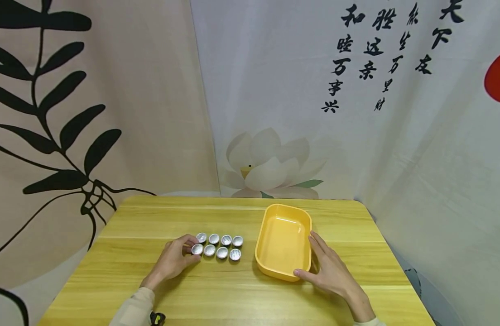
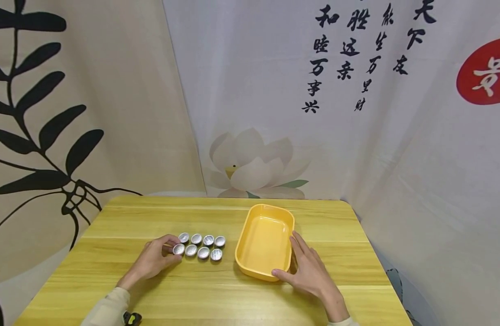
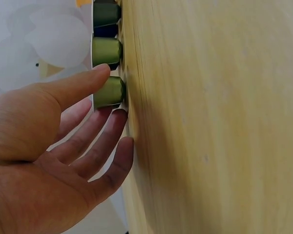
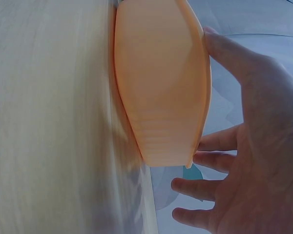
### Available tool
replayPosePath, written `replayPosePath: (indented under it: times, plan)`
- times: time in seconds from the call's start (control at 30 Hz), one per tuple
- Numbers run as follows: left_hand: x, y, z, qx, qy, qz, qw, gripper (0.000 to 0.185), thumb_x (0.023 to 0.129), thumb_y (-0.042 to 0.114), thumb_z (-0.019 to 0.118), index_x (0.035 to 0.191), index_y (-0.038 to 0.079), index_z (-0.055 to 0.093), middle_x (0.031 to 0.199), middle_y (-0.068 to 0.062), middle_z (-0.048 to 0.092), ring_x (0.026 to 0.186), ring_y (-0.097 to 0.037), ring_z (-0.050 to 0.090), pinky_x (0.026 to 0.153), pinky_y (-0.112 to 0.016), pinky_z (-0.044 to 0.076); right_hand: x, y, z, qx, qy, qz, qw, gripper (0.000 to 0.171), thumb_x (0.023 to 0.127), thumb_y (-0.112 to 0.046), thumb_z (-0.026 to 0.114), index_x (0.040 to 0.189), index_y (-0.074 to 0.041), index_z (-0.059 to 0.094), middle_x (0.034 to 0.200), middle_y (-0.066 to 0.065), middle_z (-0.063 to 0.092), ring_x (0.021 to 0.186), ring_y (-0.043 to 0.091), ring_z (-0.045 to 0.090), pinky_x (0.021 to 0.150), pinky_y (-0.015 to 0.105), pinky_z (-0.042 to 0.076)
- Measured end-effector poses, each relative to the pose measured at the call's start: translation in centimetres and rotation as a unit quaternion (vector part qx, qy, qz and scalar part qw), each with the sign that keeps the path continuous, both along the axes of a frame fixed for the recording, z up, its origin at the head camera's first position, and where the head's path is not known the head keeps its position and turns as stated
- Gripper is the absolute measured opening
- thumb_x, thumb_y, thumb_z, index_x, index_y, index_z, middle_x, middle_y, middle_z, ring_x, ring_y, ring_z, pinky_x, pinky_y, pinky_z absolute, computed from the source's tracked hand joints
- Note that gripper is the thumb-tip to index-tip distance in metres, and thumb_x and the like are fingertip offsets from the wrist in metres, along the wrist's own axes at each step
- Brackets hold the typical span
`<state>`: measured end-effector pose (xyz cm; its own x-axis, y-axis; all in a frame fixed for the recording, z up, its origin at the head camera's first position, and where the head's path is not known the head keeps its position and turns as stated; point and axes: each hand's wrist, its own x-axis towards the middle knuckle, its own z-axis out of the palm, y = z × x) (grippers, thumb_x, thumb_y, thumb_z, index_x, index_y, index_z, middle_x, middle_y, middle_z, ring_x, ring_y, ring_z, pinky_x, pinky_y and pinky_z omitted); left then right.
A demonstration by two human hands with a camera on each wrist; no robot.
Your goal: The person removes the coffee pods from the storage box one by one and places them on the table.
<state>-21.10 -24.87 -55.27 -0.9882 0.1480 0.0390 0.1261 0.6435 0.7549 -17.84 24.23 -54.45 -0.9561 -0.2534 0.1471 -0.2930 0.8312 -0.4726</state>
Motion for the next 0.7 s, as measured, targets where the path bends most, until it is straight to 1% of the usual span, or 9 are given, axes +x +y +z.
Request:
replayPosePath:
  times: [0.2,0.3,0.5,0.7]
  plan:
    - [-0.07,-0.12,-0.05,-0.003,0.000,0.005,1.0000,0.042,0.091,0.006,0.094,0.127,0.007,0.073,0.125,-0.013,0.080,0.114,-0.032,0.081,0.103,-0.049,0.068,0.05,-0.02,-0.02,0.001,-0.001,-0.002,1.000,0.120,0.092,-0.074,0.082,0.175,0.000,0.036,0.186,0.022,0.030,0.159,0.058,0.047,0.122,0.079,0.046]
    - [0.02,-0.23,0.00,-0.002,-0.006,0.009,0.9999,0.044,0.090,0.008,0.095,0.129,0.007,0.073,0.126,-0.013,0.079,0.115,-0.032,0.081,0.104,-0.050,0.067,0.07,-0.03,0.00,0.002,-0.003,-0.003,1.000,0.121,0.092,-0.074,0.082,0.175,0.000,0.035,0.186,0.022,0.030,0.159,0.058,0.048,0.122,0.079,0.047]
    - [0.40,-0.55,0.26,-0.010,-0.013,0.018,0.9997,0.047,0.092,0.023,0.095,0.131,0.009,0.072,0.129,-0.013,0.079,0.118,-0.032,0.079,0.106,-0.052,0.066,0.09,-0.03,0.06,0.002,-0.003,-0.003,1.000,0.121,0.092,-0.074,0.082,0.175,0.000,0.036,0.186,0.022,0.030,0.158,0.058,0.048,0.122,0.079,0.047]
    - [0.60,-0.73,0.43,-0.020,0.008,0.026,0.9994,0.049,0.096,0.032,0.093,0.133,0.008,0.072,0.130,-0.014,0.079,0.117,-0.033,0.079,0.106,-0.055,0.066,0.10,-0.03,0.13,0.000,0.001,-0.001,1.000,0.120,0.092,-0.074,0.081,0.175,0.000,0.036,0.186,0.022,0.031,0.159,0.057,0.048,0.122,0.080,0.045]
